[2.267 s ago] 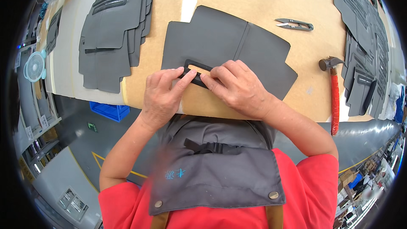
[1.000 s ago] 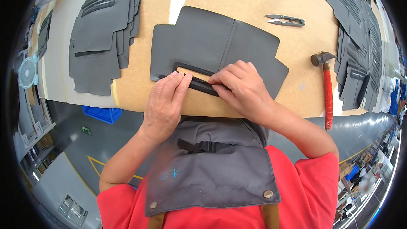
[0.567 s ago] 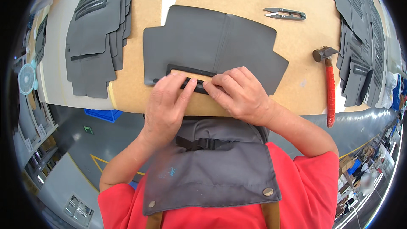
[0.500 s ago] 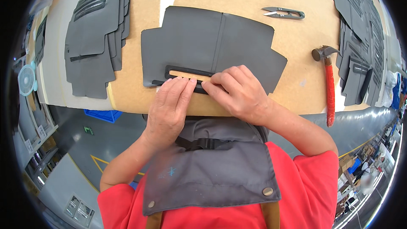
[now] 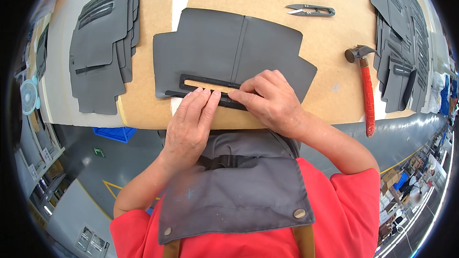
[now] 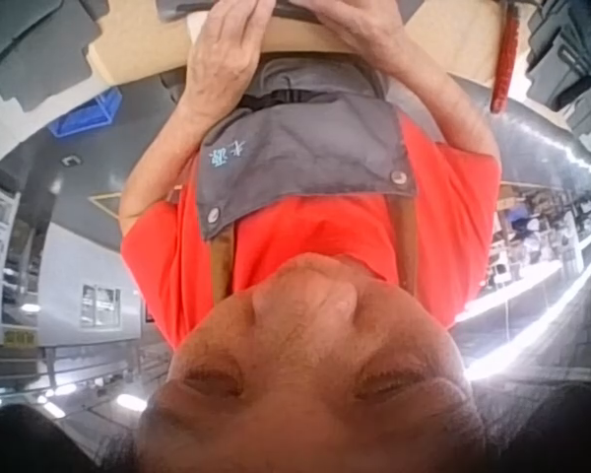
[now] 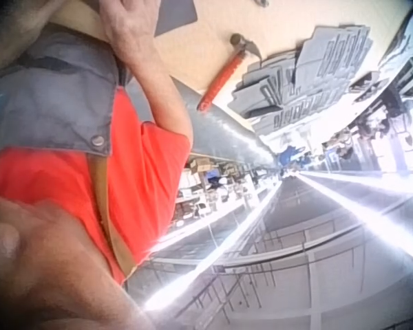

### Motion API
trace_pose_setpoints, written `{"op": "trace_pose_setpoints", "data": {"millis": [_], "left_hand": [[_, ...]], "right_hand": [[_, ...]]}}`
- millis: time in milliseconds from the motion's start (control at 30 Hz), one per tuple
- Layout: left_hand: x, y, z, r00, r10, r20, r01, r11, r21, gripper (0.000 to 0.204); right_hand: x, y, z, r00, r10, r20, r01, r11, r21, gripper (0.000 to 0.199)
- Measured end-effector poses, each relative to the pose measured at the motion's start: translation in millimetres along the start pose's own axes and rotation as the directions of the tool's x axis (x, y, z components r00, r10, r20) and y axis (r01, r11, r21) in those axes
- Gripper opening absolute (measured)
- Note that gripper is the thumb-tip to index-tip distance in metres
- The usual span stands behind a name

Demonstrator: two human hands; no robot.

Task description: Fitting a reinforcement strip into a leather pocket piece and tapping it with a hammer to secure it.

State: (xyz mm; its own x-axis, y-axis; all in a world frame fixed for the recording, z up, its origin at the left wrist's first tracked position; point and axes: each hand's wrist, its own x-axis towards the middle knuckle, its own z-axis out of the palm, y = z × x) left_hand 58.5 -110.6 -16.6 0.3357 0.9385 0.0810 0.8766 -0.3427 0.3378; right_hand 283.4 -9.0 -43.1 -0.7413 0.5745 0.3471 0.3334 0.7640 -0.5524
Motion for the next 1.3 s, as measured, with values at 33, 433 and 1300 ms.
{"op": "trace_pose_setpoints", "data": {"millis": [33,433,1300], "left_hand": [[0,0,0,1.0,0.0,0.0,0.0,1.0,-0.001,0.054],[0,-2,0,1.0,0.01,-0.012,-0.011,0.999,-0.052,0.059],[-3,3,0,0.998,0.042,0.041,-0.043,0.999,0.031,0.063]], "right_hand": [[-1,1,-1,0.999,-0.027,0.029,0.028,1.0,-0.011,0.033],[9,1,-11,0.966,-0.23,0.117,0.242,0.966,-0.093,0.04],[-6,-1,-13,0.981,-0.179,0.076,0.188,0.974,-0.124,0.038]]}}
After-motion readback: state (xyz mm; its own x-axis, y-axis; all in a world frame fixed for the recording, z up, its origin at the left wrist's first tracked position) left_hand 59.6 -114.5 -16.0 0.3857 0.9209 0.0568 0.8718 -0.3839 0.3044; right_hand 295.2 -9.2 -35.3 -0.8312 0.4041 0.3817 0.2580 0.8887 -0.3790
